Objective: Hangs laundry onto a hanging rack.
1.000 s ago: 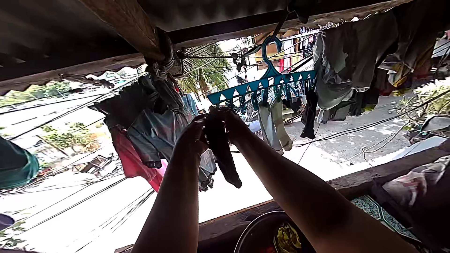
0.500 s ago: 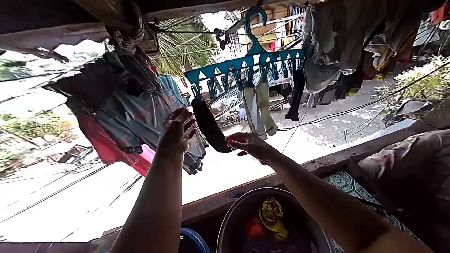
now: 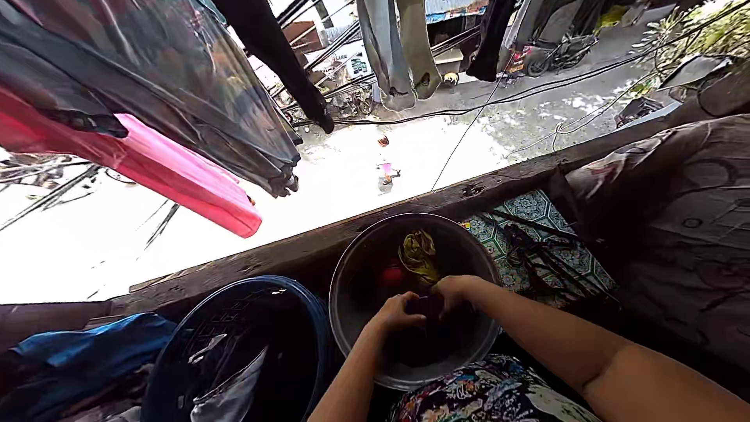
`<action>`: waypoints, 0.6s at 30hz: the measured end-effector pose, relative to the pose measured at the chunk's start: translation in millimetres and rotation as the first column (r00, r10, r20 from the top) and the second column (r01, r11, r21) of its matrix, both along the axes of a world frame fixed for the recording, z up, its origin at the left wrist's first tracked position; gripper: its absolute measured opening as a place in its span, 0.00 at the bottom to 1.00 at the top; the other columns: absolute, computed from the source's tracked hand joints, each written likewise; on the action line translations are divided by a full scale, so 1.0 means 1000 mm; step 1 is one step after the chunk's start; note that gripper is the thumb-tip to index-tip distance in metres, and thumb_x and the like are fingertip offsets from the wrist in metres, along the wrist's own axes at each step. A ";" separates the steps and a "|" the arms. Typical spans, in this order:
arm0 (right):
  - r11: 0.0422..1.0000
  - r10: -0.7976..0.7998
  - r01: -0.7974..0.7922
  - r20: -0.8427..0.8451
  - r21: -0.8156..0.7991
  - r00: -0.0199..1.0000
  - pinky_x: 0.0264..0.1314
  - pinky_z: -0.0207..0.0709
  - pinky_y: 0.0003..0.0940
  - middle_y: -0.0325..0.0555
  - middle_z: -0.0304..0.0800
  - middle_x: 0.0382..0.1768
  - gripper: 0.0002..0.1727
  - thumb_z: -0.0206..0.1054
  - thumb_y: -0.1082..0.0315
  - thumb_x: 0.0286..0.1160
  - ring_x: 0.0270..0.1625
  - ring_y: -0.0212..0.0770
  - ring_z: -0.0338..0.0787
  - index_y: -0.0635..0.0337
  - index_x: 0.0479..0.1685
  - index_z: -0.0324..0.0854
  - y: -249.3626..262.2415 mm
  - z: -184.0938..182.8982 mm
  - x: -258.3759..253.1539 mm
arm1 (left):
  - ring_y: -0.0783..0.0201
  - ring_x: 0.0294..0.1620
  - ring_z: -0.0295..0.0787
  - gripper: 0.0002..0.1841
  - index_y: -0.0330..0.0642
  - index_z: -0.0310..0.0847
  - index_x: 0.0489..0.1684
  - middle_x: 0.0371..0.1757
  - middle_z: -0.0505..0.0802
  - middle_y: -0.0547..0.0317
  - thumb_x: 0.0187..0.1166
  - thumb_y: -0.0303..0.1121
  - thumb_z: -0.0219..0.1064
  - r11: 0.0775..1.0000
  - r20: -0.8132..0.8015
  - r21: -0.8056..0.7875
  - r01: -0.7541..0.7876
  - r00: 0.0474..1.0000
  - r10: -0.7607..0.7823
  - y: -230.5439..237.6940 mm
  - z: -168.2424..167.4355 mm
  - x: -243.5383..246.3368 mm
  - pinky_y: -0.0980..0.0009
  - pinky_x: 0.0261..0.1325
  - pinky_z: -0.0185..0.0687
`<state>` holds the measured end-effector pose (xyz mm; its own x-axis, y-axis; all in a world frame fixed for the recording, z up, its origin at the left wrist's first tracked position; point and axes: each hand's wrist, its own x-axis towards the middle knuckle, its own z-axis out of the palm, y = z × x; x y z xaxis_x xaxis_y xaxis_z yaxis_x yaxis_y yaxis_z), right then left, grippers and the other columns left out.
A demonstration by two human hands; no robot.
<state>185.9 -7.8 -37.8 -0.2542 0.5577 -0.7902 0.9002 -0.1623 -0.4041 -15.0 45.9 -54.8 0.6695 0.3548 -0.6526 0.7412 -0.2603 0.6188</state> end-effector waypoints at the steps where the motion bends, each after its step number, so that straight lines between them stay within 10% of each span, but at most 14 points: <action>1: 1.000 0.015 -0.016 0.045 0.002 0.999 0.79 0.62 0.75 0.74 0.72 0.78 0.44 0.83 0.56 0.66 0.83 0.74 0.67 0.66 0.83 0.70 -0.006 -0.005 -0.009 | 0.38 0.85 0.66 0.39 0.43 0.73 0.81 0.83 0.75 0.39 0.69 0.50 0.80 0.998 -0.065 0.034 0.058 0.996 -0.056 -0.018 -0.009 0.001 0.38 0.84 0.60; 3: 0.996 -0.014 0.006 0.095 0.090 0.995 0.76 0.61 0.80 0.77 0.67 0.79 0.40 0.81 0.69 0.64 0.84 0.79 0.62 0.67 0.81 0.71 -0.015 -0.018 -0.021 | 0.31 0.91 0.51 0.50 0.50 0.60 0.90 0.92 0.59 0.40 0.63 0.49 0.83 0.979 -0.217 0.133 0.152 0.969 -0.121 -0.043 -0.016 0.003 0.26 0.76 0.62; 6: 0.985 -0.076 0.059 0.098 0.163 0.992 0.69 0.72 0.73 0.65 0.85 0.68 0.26 0.73 0.74 0.69 0.74 0.69 0.80 0.59 0.70 0.83 -0.003 -0.024 -0.012 | 0.29 0.88 0.57 0.53 0.44 0.47 0.95 0.92 0.57 0.38 0.62 0.23 0.76 0.957 -0.342 0.215 0.195 0.933 -0.113 -0.043 -0.011 0.002 0.30 0.72 0.71; 10: 0.971 -0.186 0.175 0.050 0.161 0.981 0.68 0.73 0.73 0.60 0.88 0.65 0.19 0.68 0.67 0.78 0.71 0.64 0.84 0.55 0.66 0.87 0.022 -0.006 0.016 | 0.35 0.78 0.75 0.37 0.44 0.67 0.84 0.80 0.76 0.36 0.67 0.20 0.68 0.959 -0.429 0.191 0.210 0.896 -0.111 -0.021 0.002 -0.023 0.35 0.71 0.76; 15: 0.929 -0.297 0.294 -0.022 0.224 0.955 0.68 0.75 0.69 0.60 0.90 0.61 0.17 0.63 0.68 0.81 0.68 0.62 0.86 0.58 0.64 0.88 0.032 0.002 0.033 | 0.35 0.80 0.72 0.21 0.42 0.83 0.66 0.78 0.79 0.40 0.72 0.23 0.65 0.946 -0.567 0.129 0.297 0.805 -0.175 -0.017 0.013 -0.038 0.32 0.68 0.75; 18: 0.876 -0.418 0.418 -0.052 0.242 0.907 0.68 0.75 0.67 0.62 0.90 0.59 0.16 0.60 0.66 0.85 0.67 0.61 0.87 0.61 0.62 0.88 0.030 0.004 0.035 | 0.34 0.83 0.67 0.28 0.43 0.78 0.73 0.80 0.76 0.37 0.69 0.21 0.68 0.945 -0.535 0.167 0.281 0.831 -0.153 -0.020 0.011 -0.033 0.32 0.71 0.72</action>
